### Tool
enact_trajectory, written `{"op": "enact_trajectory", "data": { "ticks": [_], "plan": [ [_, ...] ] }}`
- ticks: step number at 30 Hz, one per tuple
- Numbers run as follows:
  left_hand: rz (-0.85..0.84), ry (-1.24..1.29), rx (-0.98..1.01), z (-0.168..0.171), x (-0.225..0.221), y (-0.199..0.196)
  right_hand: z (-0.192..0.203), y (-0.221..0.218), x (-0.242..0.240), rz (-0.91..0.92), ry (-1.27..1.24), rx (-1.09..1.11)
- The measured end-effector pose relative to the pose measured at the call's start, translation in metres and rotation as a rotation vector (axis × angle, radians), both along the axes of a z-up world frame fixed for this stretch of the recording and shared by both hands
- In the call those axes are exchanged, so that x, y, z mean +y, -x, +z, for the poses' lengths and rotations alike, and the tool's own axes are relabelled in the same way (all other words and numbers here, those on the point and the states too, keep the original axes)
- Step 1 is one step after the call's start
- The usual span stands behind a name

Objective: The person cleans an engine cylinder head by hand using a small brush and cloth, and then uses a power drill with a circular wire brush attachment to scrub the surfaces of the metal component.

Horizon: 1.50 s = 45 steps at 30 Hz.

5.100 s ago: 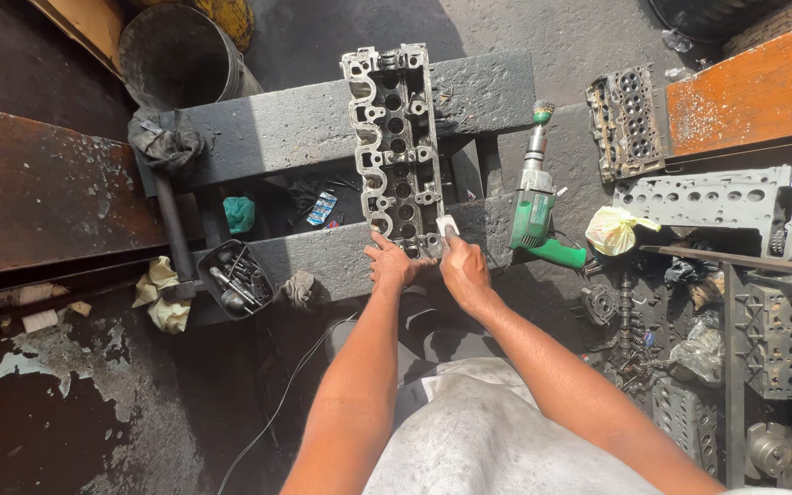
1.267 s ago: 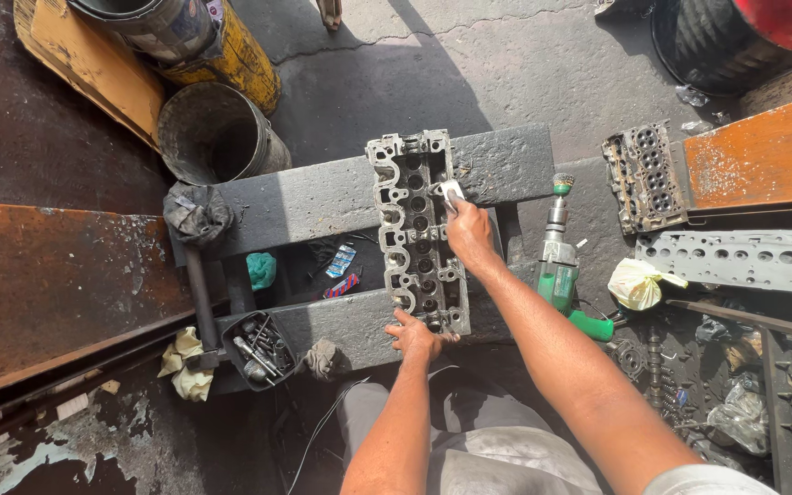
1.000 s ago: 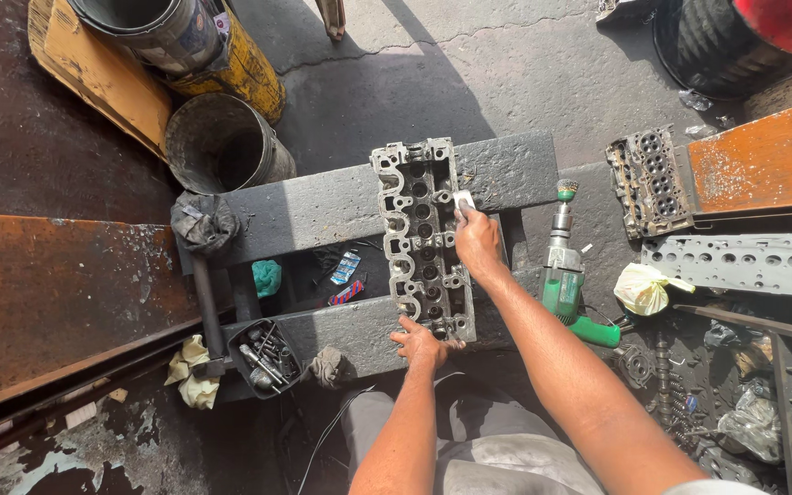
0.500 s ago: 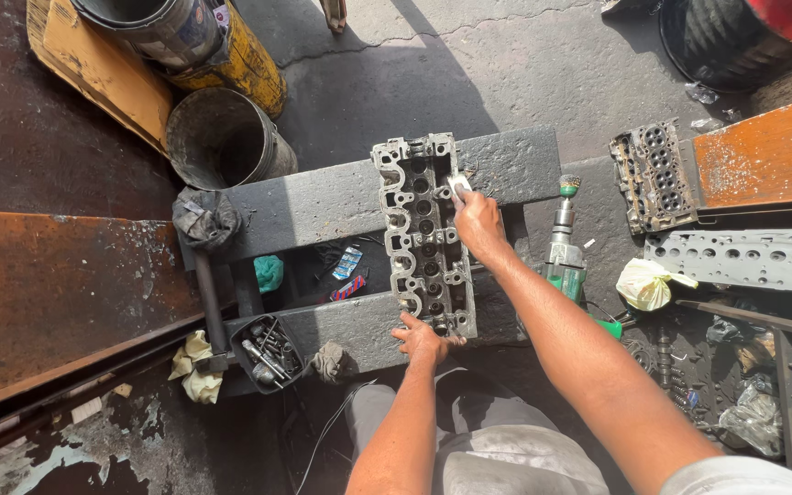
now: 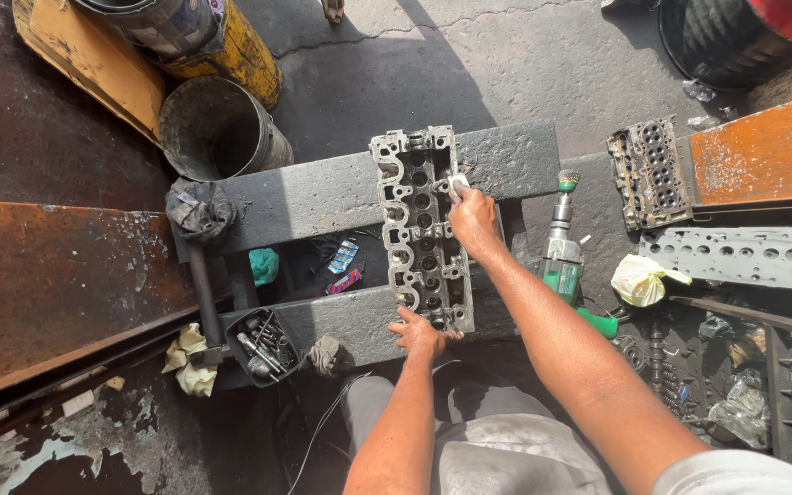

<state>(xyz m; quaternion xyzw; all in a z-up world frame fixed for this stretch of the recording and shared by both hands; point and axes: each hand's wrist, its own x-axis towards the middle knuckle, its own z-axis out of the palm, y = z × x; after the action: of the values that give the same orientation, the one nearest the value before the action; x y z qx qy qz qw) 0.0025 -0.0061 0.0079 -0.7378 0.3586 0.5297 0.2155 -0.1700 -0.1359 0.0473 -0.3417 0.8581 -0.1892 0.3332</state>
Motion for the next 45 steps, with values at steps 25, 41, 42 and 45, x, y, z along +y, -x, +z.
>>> {"op": "enact_trajectory", "data": {
  "ticks": [25,41,42,45],
  "plan": [
    [0.455,-0.032,0.013,-0.011,0.002,0.005,-0.036,0.043,-0.051,0.104,0.287,0.109],
    [0.013,0.02,0.016,0.023,-0.007,0.005,0.007,0.047,-0.096,0.176,0.064,0.057],
    [0.028,0.006,0.018,0.024,0.001,0.005,0.01,0.044,-0.088,0.171,0.051,0.056],
    [0.037,-0.004,0.029,0.021,-0.013,0.005,0.02,0.043,-0.09,0.213,-0.036,0.067]
  ]
}}
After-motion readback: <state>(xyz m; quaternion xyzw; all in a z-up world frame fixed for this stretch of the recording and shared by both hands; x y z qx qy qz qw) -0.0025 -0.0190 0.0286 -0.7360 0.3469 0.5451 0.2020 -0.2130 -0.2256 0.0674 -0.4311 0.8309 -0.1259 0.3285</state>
